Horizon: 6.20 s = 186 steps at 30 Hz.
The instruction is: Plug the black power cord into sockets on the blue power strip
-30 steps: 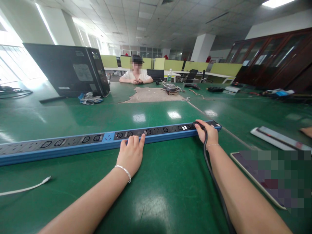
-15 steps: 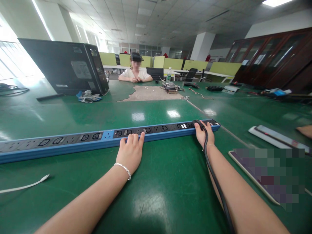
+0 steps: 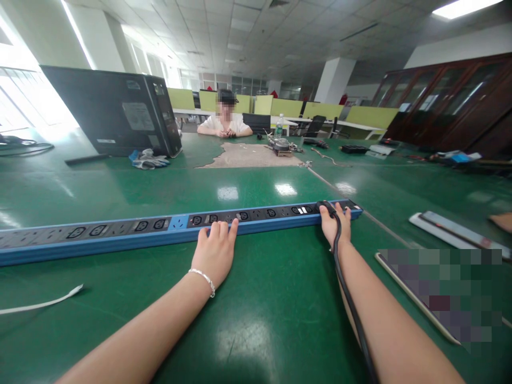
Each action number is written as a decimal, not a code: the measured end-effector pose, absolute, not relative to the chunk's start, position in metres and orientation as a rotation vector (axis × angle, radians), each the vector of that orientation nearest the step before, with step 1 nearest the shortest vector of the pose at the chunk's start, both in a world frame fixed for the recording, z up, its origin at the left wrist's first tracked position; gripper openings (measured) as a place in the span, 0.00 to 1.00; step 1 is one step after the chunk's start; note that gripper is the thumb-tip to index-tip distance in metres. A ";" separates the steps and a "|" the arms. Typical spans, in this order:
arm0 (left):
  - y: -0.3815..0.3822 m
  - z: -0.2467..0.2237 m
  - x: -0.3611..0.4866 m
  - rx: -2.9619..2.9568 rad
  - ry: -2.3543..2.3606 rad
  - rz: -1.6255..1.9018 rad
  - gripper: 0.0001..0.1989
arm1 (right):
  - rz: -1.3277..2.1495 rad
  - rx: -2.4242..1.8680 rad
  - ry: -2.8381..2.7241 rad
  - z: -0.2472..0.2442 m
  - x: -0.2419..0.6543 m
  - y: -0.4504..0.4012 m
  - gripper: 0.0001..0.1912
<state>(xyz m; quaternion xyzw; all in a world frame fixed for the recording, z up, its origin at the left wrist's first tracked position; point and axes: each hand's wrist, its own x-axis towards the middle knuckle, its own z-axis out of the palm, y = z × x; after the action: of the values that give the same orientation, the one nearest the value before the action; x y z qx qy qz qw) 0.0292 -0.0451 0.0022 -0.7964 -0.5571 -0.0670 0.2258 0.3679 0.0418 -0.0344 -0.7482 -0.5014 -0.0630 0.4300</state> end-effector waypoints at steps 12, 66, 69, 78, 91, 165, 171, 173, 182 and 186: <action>-0.045 0.003 0.029 -2.173 -1.525 -0.135 0.26 | -0.141 -1.628 -1.230 -0.035 0.366 0.048 0.23; -0.045 0.000 0.028 -2.172 -1.527 -0.169 0.26 | -0.272 -1.674 -1.772 0.000 0.263 0.016 0.19; -0.045 0.000 0.029 -2.182 -1.531 -0.179 0.26 | -0.304 -1.650 -1.833 -0.002 0.261 0.012 0.19; -0.047 0.003 0.030 -2.172 -1.527 -0.150 0.25 | -0.192 -1.691 -1.769 0.000 0.260 0.013 0.19; -0.046 0.004 0.031 -2.184 -1.533 -0.141 0.25 | -0.200 -1.696 -1.688 -0.006 0.253 0.008 0.20; -0.063 0.008 0.050 -2.249 -1.858 0.043 0.28 | -0.204 -1.578 -2.189 0.019 0.124 0.004 0.19; -0.064 0.010 0.049 -2.253 -1.837 0.100 0.28 | -0.131 -1.500 -2.216 0.008 0.138 0.000 0.23; -0.063 0.009 0.049 -2.255 -1.839 0.107 0.29 | -0.116 -1.501 -2.216 0.007 0.140 -0.001 0.24; -0.066 0.023 0.038 -2.349 -1.773 0.189 0.27 | -0.041 -1.458 -2.223 0.004 0.144 0.001 0.28; -0.055 0.043 0.018 -2.505 -1.610 0.054 0.18 | -0.066 -1.432 -2.203 -0.004 0.146 0.001 0.30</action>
<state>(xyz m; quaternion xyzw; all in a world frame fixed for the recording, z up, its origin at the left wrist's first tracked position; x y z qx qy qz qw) 0.0180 -0.0547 0.0434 -0.8384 -0.5387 0.0182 0.0815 0.1459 0.0005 -0.0044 -0.5269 -0.8108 -0.0245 0.2539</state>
